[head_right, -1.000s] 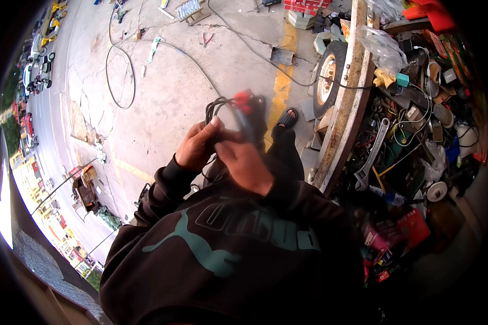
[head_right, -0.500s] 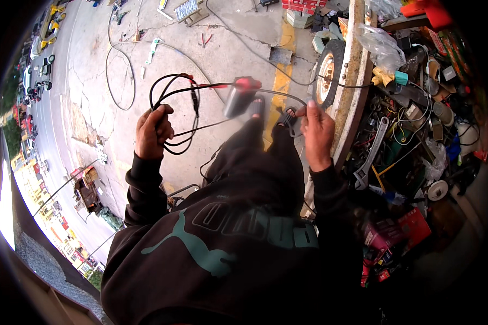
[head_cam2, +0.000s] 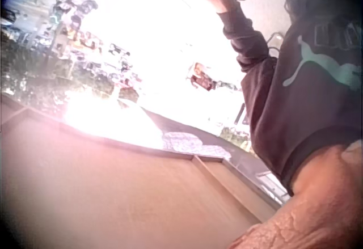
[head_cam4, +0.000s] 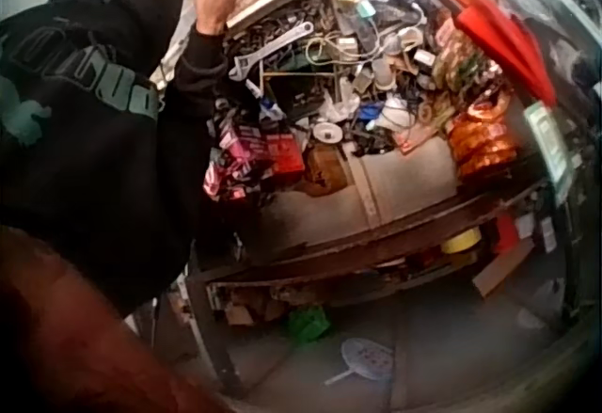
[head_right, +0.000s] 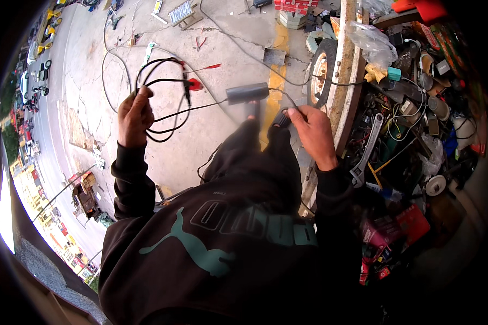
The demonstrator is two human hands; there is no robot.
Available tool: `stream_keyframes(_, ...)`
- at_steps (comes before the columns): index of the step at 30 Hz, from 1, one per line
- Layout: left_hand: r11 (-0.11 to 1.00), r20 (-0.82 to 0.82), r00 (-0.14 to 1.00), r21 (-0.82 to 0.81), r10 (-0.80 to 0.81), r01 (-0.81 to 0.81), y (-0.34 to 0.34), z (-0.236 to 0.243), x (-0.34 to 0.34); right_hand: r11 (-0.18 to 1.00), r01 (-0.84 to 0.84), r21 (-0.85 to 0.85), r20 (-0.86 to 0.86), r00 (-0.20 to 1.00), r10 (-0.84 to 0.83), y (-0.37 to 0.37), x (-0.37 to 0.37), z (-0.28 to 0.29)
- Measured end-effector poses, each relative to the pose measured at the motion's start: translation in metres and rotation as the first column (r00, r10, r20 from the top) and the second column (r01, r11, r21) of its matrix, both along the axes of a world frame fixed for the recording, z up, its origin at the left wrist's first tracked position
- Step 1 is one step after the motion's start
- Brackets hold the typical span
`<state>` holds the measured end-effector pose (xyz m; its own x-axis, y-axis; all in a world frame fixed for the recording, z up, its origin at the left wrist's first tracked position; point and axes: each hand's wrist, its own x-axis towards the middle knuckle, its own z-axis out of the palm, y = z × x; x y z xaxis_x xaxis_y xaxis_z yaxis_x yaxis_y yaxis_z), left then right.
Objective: The person repairs a punctured bicycle inner tube by locating the leak, applying a patch, and using a handheld electric tool to heat and seal the repair. The person also retrieves a power adapter from a cluttered workbench to power the tool.
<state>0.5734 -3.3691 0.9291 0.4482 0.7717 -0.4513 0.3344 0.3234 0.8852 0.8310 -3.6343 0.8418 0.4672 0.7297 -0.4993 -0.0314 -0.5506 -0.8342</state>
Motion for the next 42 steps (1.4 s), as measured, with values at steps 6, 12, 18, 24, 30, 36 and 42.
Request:
stream_keyframes(6,0.927,0.396,0.893,-0.370,0.214,-0.058,0.021,0.006,-0.015,0.860,-0.218,-0.462,0.716,0.481,0.506,-0.029,-0.006,0.027)
stream_keyframes(12,0.798,0.786,0.575,-0.490,0.229,0.352,0.014,-0.050,-0.013,0.934,-0.339,-0.113,0.994,-0.037,0.106,-0.001,-0.023,0.067)
stream_keyframes(18,0.675,0.508,0.853,-0.670,0.117,0.307,-0.031,-0.086,0.016,0.869,-0.493,-0.044,0.998,-0.051,0.022,0.016,-0.049,0.092)
stream_keyframes(24,0.650,0.446,0.895,-0.680,0.000,0.339,-0.054,-0.112,0.096,0.762,-0.634,-0.131,0.985,0.001,0.171,0.015,-0.077,0.088)
stream_keyframes(30,0.690,0.522,0.847,-0.650,0.103,0.317,-0.028,-0.125,0.159,0.681,-0.713,-0.170,0.942,0.086,0.325,-0.001,-0.106,0.063)
stream_keyframes(36,0.800,0.431,0.902,-0.543,0.004,0.256,0.021,-0.136,0.181,0.813,-0.578,0.075,0.777,0.545,0.315,-0.015,-0.123,0.016)
stream_keyframes(42,0.916,0.437,0.880,-0.244,-0.188,0.317,0.047,-0.126,0.192,0.960,-0.244,0.135,0.530,0.837,0.138,-0.023,-0.136,-0.040)
